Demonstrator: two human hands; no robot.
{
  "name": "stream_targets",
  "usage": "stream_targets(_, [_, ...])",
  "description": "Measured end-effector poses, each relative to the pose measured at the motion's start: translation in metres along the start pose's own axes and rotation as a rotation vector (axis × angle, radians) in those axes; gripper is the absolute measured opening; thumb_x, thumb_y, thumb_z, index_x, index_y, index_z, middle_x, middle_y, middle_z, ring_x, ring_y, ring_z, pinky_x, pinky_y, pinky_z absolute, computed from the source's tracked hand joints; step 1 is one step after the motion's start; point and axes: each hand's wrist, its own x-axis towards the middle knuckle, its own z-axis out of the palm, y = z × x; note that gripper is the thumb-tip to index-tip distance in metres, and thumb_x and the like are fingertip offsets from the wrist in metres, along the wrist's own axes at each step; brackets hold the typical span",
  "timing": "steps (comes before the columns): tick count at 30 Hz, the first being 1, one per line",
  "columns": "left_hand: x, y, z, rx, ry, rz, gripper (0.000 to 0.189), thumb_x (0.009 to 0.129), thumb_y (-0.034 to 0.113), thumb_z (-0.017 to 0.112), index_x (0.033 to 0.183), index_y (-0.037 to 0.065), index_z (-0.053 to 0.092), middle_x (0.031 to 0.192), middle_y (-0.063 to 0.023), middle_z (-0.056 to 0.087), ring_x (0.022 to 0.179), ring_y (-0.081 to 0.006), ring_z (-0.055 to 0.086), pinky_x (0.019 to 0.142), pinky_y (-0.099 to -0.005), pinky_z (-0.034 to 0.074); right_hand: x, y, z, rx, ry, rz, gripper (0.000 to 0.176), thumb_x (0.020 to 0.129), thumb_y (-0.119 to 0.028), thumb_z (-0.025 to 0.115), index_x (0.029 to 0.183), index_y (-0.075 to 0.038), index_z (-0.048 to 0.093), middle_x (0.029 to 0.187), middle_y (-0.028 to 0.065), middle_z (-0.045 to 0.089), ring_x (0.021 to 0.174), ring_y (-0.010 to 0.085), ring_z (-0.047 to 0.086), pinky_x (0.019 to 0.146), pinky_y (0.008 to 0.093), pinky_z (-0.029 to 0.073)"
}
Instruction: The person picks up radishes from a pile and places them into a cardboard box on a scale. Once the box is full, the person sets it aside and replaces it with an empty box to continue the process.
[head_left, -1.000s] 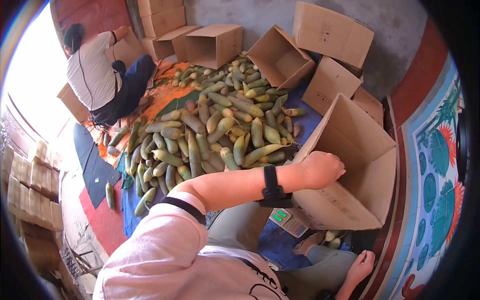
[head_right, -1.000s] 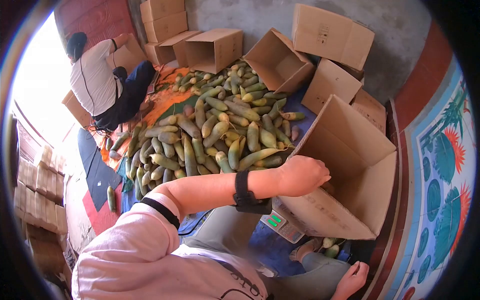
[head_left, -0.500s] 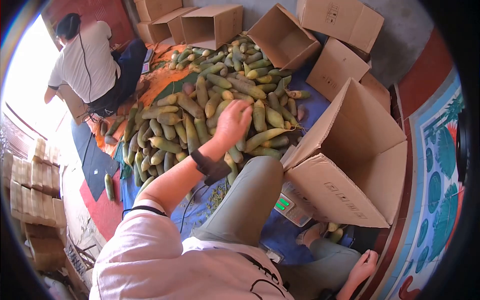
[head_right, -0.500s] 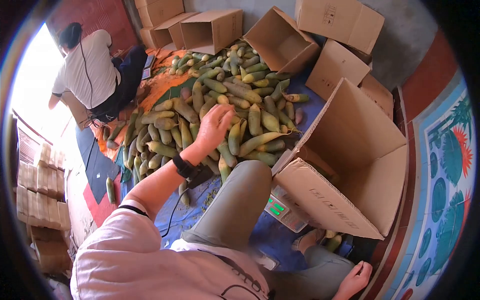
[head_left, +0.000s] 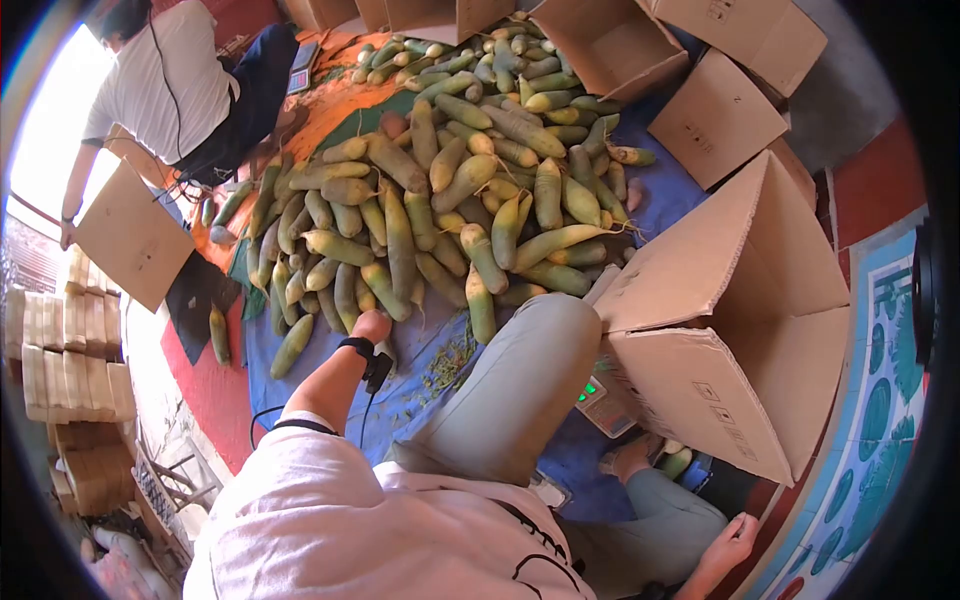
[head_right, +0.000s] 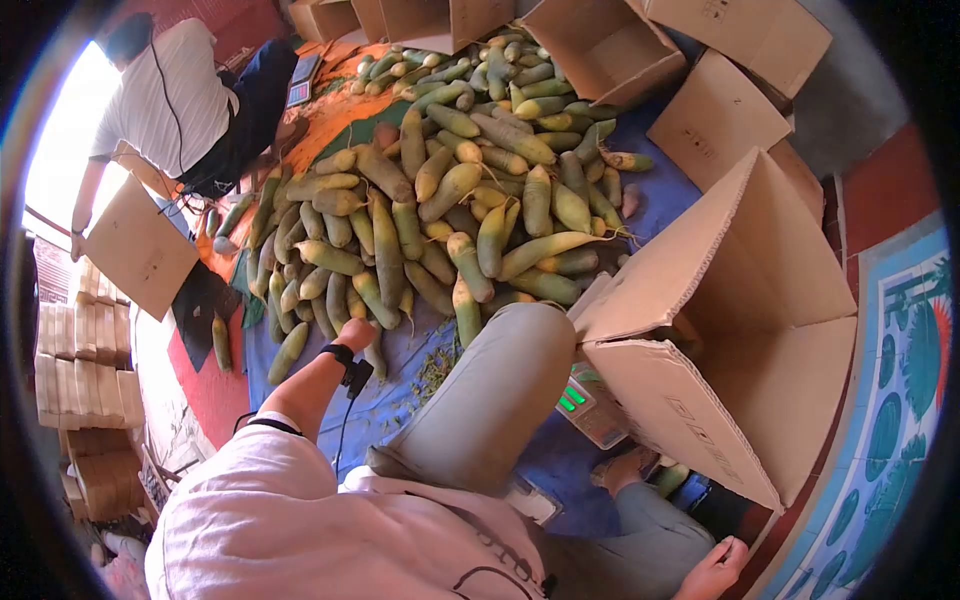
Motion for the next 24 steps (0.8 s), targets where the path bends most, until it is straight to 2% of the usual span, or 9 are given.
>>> stream_targets(1, [-0.007, 0.001, 0.003, -0.129, 0.034, -0.074, 0.029, 0.082, 0.018, 0.047, 0.095, 0.0, 0.067, 0.099, -0.0193, 0.065, 0.094, -0.0338, 0.062, 0.08, -0.0412, 0.05, 0.002, 0.0, -0.001, -0.011, -0.029, 0.002, 0.015, 0.089, -0.011, 0.05, 0.09, 0.003, 0.055, 0.08, 0.0191, 0.056, 0.074, 0.0336, 0.054, 0.069, 0.0393, 0.044])
stream_targets(2, [-0.028, 0.009, -0.019, -0.492, 0.026, -0.352, 0.033, 0.083, 0.022, 0.048, 0.1, -0.001, 0.065, 0.108, -0.0207, 0.062, 0.102, -0.035, 0.059, 0.087, -0.0412, 0.048, 0.004, -0.001, -0.001, -0.023, -0.057, 0.003, 0.016, 0.089, -0.012, 0.05, 0.09, 0.003, 0.055, 0.08, 0.0192, 0.056, 0.074, 0.0338, 0.054, 0.07, 0.0394, 0.044])
stream_targets(4, [-0.004, -0.013, 0.041, -0.408, -0.043, -0.294, 0.035, 0.083, 0.024, 0.049, 0.102, -0.001, 0.064, 0.111, -0.0209, 0.06, 0.105, -0.0355, 0.057, 0.089, -0.0412, 0.047, 0.005, -0.005, 0.001, -0.03, -0.049, -0.021, 0.017, 0.089, -0.012, 0.05, 0.09, 0.004, 0.055, 0.08, 0.0193, 0.056, 0.074, 0.0339, 0.054, 0.07, 0.0393, 0.044])
stream_targets(7, [-0.029, 0.002, 0.028, -0.403, -0.164, -0.289, 0.039, 0.082, 0.025, 0.049, 0.111, 0.001, 0.06, 0.117, -0.0208, 0.057, 0.111, -0.0344, 0.054, 0.093, -0.0405, 0.044, 0.007, -0.01, 0.001, -0.049, -0.045, -0.044, 0.018, 0.09, -0.013, 0.05, 0.09, 0.004, 0.055, 0.081, 0.0195, 0.057, 0.075, 0.0341, 0.055, 0.07, 0.0393, 0.044])
stream_targets(9, [-0.061, 0.024, -0.011, -0.696, -0.14, -0.437, 0.045, 0.082, 0.024, 0.049, 0.124, 0.008, 0.052, 0.121, -0.0206, 0.055, 0.114, -0.0316, 0.052, 0.096, -0.0388, 0.042, 0.008, -0.009, 0.0, -0.067, -0.056, -0.047, 0.019, 0.09, -0.013, 0.05, 0.09, 0.005, 0.056, 0.082, 0.0197, 0.057, 0.075, 0.0342, 0.055, 0.071, 0.0394, 0.044])
stream_targets(12, [-0.059, 0.029, 0.011, -0.716, -0.298, -0.427, 0.053, 0.082, 0.024, 0.049, 0.134, 0.022, 0.043, 0.127, -0.0184, 0.052, 0.117, -0.0303, 0.051, 0.099, -0.0379, 0.039, 0.008, 0.003, 0.003, -0.098, -0.066, -0.066, 0.019, 0.09, -0.013, 0.05, 0.091, 0.005, 0.056, 0.084, 0.0197, 0.058, 0.076, 0.0346, 0.055, 0.071, 0.0398, 0.044])
stream_targets(18, [-0.045, 0.039, 0.053, -0.774, -0.385, -0.491, 0.061, 0.081, 0.029, 0.053, 0.138, 0.037, 0.033, 0.137, -0.0197, 0.038, 0.123, -0.0374, 0.043, 0.102, -0.0426, 0.036, 0.011, 0.013, 0.0, -0.114, -0.125, -0.063, 0.019, 0.089, -0.013, 0.05, 0.089, 0.005, 0.055, 0.084, 0.0192, 0.057, 0.077, 0.0343, 0.056, 0.072, 0.0391, 0.045])
stream_targets(21, [-0.044, 0.052, 0.038, -0.687, -0.448, -0.538, 0.067, 0.079, 0.035, 0.058, 0.139, 0.039, 0.029, 0.136, -0.0218, 0.035, 0.124, -0.0382, 0.041, 0.102, -0.0441, 0.036, 0.012, 0.014, 0.0, -0.143, -0.133, -0.051, 0.018, 0.088, -0.013, 0.05, 0.088, 0.005, 0.055, 0.082, 0.0191, 0.056, 0.076, 0.0338, 0.055, 0.071, 0.0388, 0.045])
stream_targets(24, [-0.05, 0.059, 0.032, -0.71, -0.329, -0.554, 0.055, 0.077, 0.039, 0.06, 0.13, 0.029, 0.046, 0.13, -0.0224, 0.042, 0.118, -0.0373, 0.047, 0.099, -0.0412, 0.04, 0.014, 0.013, -0.002, -0.095, -0.163, -0.072, 0.017, 0.088, -0.011, 0.049, 0.088, 0.005, 0.055, 0.082, 0.0192, 0.056, 0.076, 0.0337, 0.055, 0.071, 0.039, 0.045])
